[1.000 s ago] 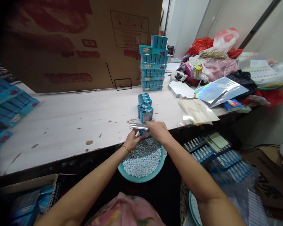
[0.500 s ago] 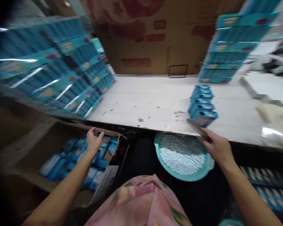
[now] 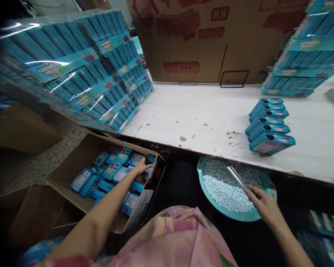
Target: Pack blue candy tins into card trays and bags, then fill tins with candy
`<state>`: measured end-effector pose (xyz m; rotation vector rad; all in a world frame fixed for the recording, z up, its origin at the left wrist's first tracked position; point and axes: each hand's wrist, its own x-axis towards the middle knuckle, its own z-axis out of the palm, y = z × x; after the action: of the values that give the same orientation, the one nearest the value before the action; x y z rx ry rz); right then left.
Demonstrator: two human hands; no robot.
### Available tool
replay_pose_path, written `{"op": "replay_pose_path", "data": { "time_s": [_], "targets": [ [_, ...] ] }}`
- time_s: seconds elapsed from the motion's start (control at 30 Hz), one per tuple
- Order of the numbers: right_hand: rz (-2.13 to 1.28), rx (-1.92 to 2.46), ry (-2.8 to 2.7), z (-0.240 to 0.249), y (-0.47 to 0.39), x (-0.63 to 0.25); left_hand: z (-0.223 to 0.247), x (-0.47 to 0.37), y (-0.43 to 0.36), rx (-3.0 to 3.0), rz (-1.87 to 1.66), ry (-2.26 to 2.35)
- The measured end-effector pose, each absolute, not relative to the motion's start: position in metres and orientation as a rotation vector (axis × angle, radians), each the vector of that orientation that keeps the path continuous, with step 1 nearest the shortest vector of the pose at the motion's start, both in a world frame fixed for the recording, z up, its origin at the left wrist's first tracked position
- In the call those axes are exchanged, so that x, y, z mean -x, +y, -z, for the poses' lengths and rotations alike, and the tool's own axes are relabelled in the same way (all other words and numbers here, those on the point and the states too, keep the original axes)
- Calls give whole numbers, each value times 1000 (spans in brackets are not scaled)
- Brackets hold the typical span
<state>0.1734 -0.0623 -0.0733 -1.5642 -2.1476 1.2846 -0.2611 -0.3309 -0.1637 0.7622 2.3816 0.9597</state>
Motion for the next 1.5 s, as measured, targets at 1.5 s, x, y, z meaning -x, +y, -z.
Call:
{"op": "replay_pose_path", "data": {
  "time_s": [1.5],
  "targets": [
    [-466, 1703, -2926, 89, -63, -184, 90, 79, -189, -261, -1258, 1154]
  ]
}}
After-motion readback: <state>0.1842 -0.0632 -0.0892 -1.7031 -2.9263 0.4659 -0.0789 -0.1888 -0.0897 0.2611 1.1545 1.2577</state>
